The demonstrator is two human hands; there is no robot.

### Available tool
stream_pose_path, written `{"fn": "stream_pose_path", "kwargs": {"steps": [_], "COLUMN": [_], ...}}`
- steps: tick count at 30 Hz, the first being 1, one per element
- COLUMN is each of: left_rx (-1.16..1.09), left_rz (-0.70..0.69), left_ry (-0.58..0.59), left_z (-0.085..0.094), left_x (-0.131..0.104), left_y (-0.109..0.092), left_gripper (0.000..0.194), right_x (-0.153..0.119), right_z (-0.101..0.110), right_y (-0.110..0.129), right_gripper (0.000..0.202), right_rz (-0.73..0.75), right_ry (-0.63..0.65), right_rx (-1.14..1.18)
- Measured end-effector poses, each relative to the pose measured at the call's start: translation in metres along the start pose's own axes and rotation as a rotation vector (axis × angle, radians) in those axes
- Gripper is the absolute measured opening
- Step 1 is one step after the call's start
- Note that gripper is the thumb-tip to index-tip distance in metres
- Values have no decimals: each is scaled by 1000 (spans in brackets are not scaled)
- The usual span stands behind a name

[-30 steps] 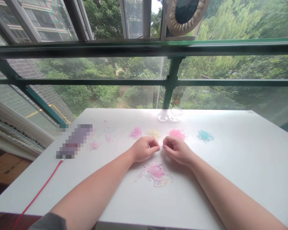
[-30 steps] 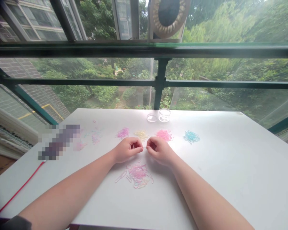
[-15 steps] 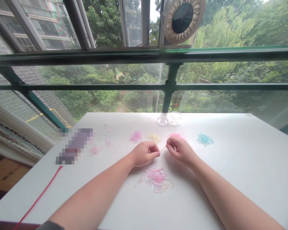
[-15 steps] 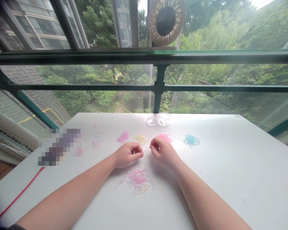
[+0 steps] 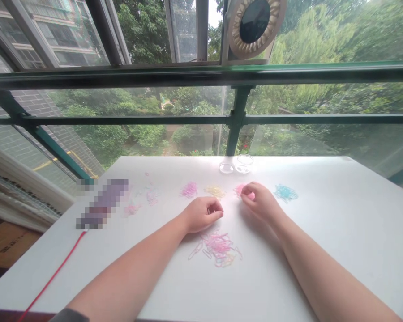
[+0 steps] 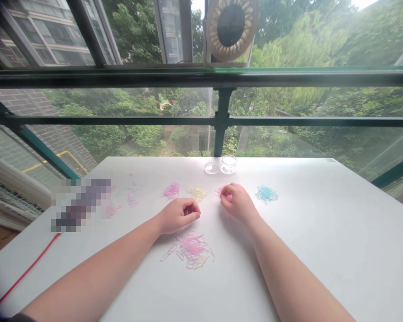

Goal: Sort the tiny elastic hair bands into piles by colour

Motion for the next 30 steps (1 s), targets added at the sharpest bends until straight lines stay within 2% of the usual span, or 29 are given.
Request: {"fn": "stream_pose_path", "kwargs": {"steps": [2, 5, 9, 17, 22, 25, 30], "left_rx": [8, 19, 15, 14, 19, 23, 23], "left_rz": [-1, -5, -8, -13, -10, -8, -3], "left_ry": [3, 11, 17, 15, 35, 56, 48], "left_z": [0, -1, -1, -2, -1, -1, 0], "left_x": [0, 1, 0, 0, 0, -1, -1], "left_y": [1, 0, -3, -1, 0, -1, -1], "left_gripper": [15, 15, 16, 16, 15, 16, 17], "right_x": [6, 10, 12, 10, 9, 10, 12], "right_z": [12, 21, 15, 16, 25, 31, 24], "right_y": [-16, -38, -56, -55, -63, -64, -57], "right_gripper": [7, 7, 9, 10, 10, 12, 14], "right_rz": [-26, -94, -202, -241, -257, -234, -201], "right_ry": [-110, -223, -217, -195, -292, -324, -225], "right_rx": [-71, -55, 20, 51, 168, 89, -50]}}
Point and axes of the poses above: each hand's wrist, its own x-axis towards the middle knuckle, its own z-axis out of the back of the hand, y = z × x, the point moved 9 cm from there along x, towards the middle knuckle, and after that the axes turned 3 degrees about -y, right-handed, at the moved point
